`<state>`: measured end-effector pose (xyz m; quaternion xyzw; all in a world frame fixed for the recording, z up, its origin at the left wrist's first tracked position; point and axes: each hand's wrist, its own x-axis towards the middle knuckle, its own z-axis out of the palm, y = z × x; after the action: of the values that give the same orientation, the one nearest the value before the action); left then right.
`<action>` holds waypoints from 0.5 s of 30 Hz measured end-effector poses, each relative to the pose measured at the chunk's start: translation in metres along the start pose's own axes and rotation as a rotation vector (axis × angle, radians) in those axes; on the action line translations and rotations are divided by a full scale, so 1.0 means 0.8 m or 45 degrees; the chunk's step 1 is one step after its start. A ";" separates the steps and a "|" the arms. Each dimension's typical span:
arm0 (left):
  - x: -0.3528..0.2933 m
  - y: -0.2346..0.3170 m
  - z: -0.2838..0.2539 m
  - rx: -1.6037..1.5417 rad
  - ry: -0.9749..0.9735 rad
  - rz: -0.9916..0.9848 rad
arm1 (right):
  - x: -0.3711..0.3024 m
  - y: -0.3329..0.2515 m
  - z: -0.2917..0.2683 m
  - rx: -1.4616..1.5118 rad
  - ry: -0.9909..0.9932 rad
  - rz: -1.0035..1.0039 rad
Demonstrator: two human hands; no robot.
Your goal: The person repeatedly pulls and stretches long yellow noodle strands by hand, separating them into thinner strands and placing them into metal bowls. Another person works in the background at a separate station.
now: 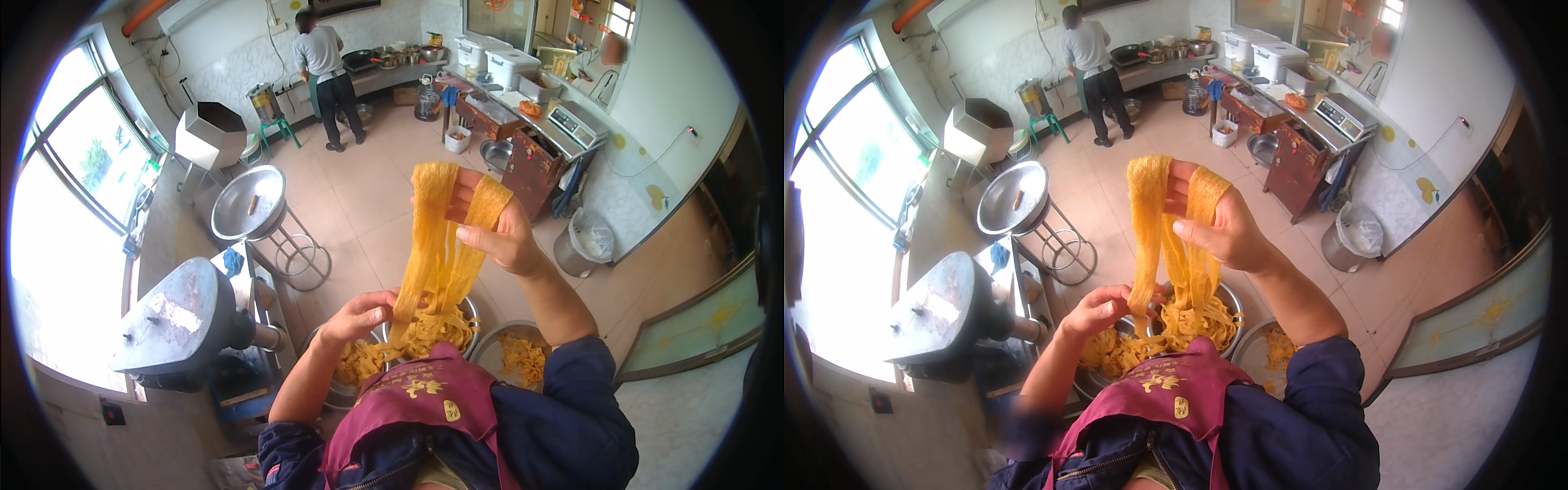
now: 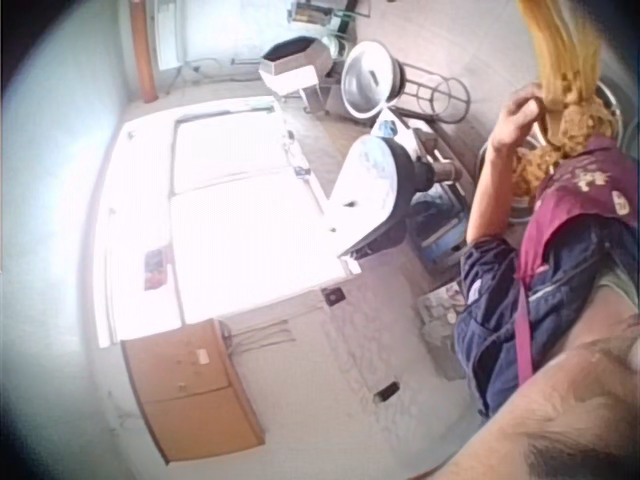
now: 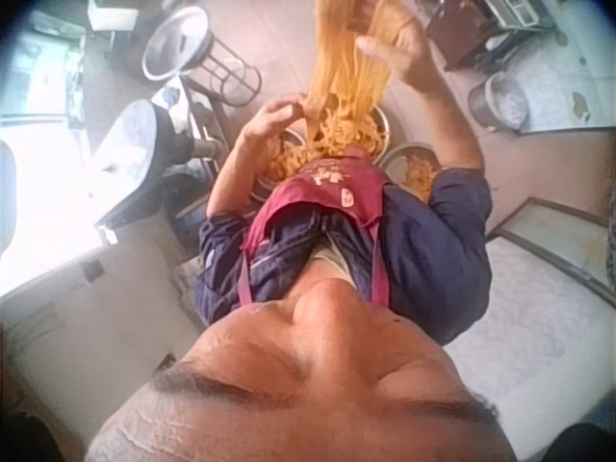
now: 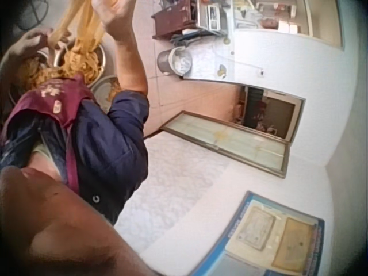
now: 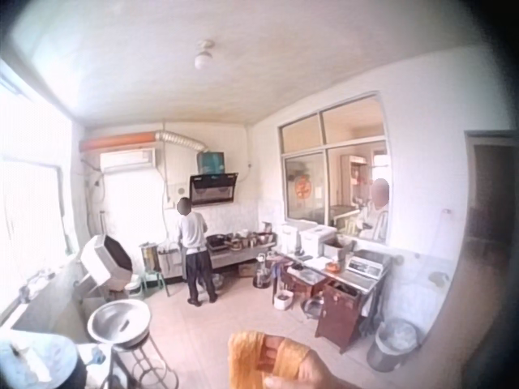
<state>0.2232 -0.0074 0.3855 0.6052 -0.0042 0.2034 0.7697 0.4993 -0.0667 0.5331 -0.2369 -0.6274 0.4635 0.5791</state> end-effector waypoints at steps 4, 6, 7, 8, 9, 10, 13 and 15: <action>0.011 0.017 0.009 -0.249 0.090 -0.062 | -0.003 0.012 -0.007 0.022 0.025 -0.005; 0.008 0.016 0.001 -0.241 0.081 -0.187 | -0.003 0.019 -0.009 0.055 0.015 -0.013; 0.013 0.029 0.007 -0.216 0.053 -0.213 | -0.004 0.021 -0.011 0.066 0.014 -0.016; 0.020 0.044 0.014 -0.191 0.024 -0.238 | -0.005 0.023 -0.012 0.071 0.017 -0.010; 0.025 0.062 0.024 -0.126 0.000 -0.288 | -0.006 0.024 -0.012 0.079 0.018 -0.002; 0.027 0.066 0.027 -0.116 -0.001 -0.315 | -0.007 0.025 -0.013 0.087 0.019 0.006; 0.027 0.071 0.024 -0.022 -0.047 -0.345 | -0.006 0.031 -0.020 0.114 -0.012 -0.005; 0.029 0.062 0.014 0.116 -0.146 -0.294 | -0.007 0.039 -0.023 0.120 -0.011 0.010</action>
<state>0.2315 -0.0013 0.4407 0.6466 0.0309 0.0786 0.7581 0.5107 -0.0512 0.5016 -0.2099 -0.6066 0.4958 0.5850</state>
